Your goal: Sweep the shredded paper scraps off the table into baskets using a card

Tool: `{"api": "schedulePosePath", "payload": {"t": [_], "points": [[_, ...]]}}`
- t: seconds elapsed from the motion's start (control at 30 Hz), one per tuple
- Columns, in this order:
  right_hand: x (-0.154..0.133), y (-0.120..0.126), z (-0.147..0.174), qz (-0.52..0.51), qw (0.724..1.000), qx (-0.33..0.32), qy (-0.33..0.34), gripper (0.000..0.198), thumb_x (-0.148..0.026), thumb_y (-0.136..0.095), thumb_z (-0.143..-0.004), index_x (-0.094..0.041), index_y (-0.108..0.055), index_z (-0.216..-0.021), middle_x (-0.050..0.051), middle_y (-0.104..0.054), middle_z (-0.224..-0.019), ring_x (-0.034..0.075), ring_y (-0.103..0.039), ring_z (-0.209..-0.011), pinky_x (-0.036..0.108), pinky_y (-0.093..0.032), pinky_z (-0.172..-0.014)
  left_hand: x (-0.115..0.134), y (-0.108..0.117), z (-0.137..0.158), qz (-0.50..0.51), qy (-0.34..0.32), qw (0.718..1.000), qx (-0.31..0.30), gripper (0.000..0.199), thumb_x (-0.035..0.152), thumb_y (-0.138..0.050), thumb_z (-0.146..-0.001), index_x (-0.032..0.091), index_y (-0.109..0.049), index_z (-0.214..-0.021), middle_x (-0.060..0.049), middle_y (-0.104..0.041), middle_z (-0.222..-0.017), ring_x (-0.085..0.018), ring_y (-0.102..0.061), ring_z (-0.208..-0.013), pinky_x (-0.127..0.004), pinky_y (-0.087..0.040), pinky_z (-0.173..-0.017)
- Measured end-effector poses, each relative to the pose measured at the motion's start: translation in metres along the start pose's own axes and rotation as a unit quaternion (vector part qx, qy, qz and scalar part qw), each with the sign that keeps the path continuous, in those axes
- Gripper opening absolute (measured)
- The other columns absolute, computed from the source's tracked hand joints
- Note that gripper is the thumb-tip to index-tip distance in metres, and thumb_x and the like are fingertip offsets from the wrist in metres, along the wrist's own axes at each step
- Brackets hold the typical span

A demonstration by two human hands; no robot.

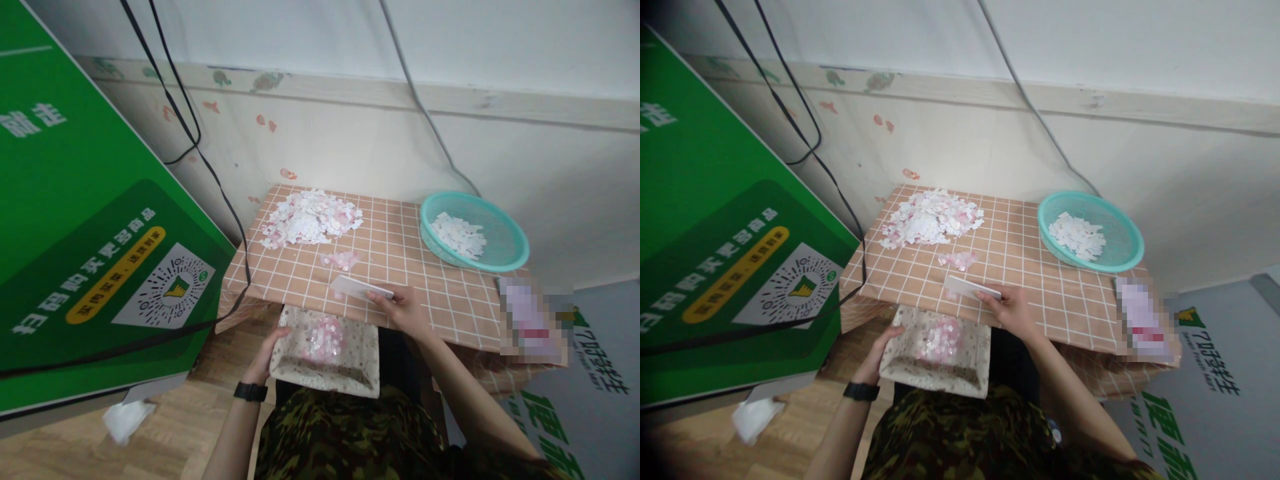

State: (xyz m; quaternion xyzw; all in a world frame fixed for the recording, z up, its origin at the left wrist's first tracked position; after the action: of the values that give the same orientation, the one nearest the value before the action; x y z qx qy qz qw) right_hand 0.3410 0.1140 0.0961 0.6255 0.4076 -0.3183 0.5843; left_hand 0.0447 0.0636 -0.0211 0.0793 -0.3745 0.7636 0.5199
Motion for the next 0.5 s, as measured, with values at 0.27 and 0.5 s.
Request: {"api": "schedulePosePath", "payload": {"t": [0.27,0.5], "points": [[-0.003,0.002,0.008,-0.009,0.999,-0.030,-0.013,0.030,-0.045,-0.061,-0.081,-0.018,-0.075,-0.079,0.001,-0.066,-0.063,0.015,-0.055,-0.055,0.026,-0.042,-0.050,-0.001,0.000,0.001,-0.003,0.013,1.000,0.012,0.036,0.031,-0.061,-0.075,0.009,-0.068,-0.103,-0.012,-0.076,-0.092,-0.032,-0.069,-0.095,-0.042,-0.052,-0.082],[0.028,0.061,-0.031,0.087,0.972,0.212,-0.048,0.042,-0.053,-0.062,-0.076,-0.013,-0.074,-0.074,0.003,-0.060,-0.057,0.015,-0.051,-0.053,0.026,-0.037,-0.048,0.000,0.000,0.001,-0.014,0.005,1.000,0.017,0.043,0.032,-0.064,-0.072,0.012,-0.066,-0.109,-0.011,-0.076,-0.093,-0.033,-0.069,-0.092,-0.044,-0.052,-0.082]]}}
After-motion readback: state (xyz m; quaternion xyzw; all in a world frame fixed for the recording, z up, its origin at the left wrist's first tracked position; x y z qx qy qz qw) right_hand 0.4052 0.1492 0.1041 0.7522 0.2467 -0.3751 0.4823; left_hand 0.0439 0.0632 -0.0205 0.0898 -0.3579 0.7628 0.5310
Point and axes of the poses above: each hand's wrist, its own z-axis away from the middle knuckle, its own y-axis out of the back of the hand, x = y × z, the point moved 4 cm from there along -z, towards the middle knuckle
